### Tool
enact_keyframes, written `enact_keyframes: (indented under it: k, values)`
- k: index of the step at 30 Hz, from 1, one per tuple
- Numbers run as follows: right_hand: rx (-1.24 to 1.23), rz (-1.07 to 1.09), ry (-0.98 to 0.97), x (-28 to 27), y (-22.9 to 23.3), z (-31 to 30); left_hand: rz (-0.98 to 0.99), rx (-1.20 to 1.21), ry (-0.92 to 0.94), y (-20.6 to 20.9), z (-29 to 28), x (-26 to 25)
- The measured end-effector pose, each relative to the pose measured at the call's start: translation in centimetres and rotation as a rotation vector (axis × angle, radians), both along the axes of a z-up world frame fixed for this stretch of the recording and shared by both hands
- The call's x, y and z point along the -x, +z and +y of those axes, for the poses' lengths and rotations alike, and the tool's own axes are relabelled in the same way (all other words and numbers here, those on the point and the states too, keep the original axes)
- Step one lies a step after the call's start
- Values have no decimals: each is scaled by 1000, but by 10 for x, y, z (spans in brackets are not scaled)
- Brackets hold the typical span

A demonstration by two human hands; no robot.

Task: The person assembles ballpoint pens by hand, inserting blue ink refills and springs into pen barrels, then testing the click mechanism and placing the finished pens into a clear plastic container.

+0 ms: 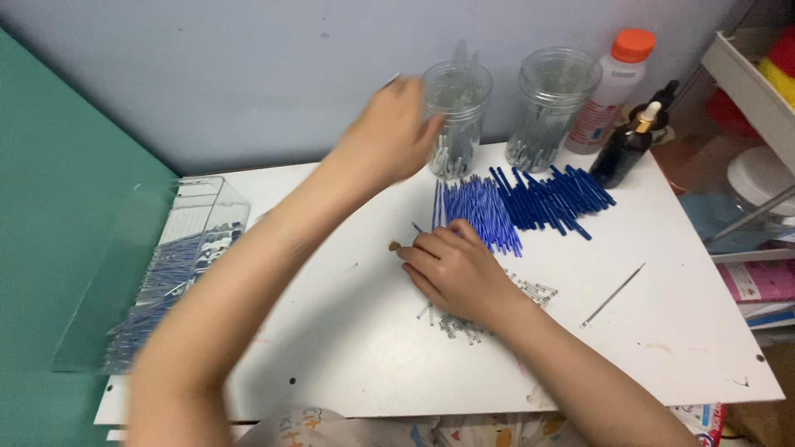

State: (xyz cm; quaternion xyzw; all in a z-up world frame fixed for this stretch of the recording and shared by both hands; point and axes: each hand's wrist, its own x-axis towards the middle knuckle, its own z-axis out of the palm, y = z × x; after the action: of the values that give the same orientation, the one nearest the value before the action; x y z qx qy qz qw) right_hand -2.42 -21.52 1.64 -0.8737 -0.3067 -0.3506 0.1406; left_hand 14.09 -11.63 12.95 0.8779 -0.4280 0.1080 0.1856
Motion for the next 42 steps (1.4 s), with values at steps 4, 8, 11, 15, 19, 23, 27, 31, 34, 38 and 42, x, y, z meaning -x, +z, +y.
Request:
enact_keyframes:
  k: [4, 8, 11, 15, 19, 23, 27, 31, 34, 38, 42]
  values:
    - [1, -5, -11, -1, -3, -2, 83, 85, 225, -10, -103, -39]
    - [12, -9, -25, -1, -8, 0, 29, -367, 413, -48, -153, -91]
    - [26, -23, -24, 0, -8, 0, 82, -371, 447, -43, -146, -70]
    - [9, -62, -32, -2, -8, 0, 204, -165, 435, -31, -128, -46]
    - [34, -24, -61, 0, 1, -4, 80, -16, 460, -43, -106, -65]
    - [-140, -97, -182, -1, 10, -10, 116, 272, 435, -12, -48, -48]
    - [-302, -146, -355, 0, 19, -16, 106, 500, 296, 19, 9, 5]
    - [-369, -176, -405, 4, 24, -19, 99, 747, 59, -6, 46, 75]
    - [-491, -88, -299, 7, 28, -14, 684, 856, 281, -21, 63, 114]
    - [-400, -118, -228, 2, 28, -14, 484, 1065, -44, -79, 85, 98]
    - [-419, -91, -209, -1, 27, -14, 849, 1272, -148, -81, 90, 99]
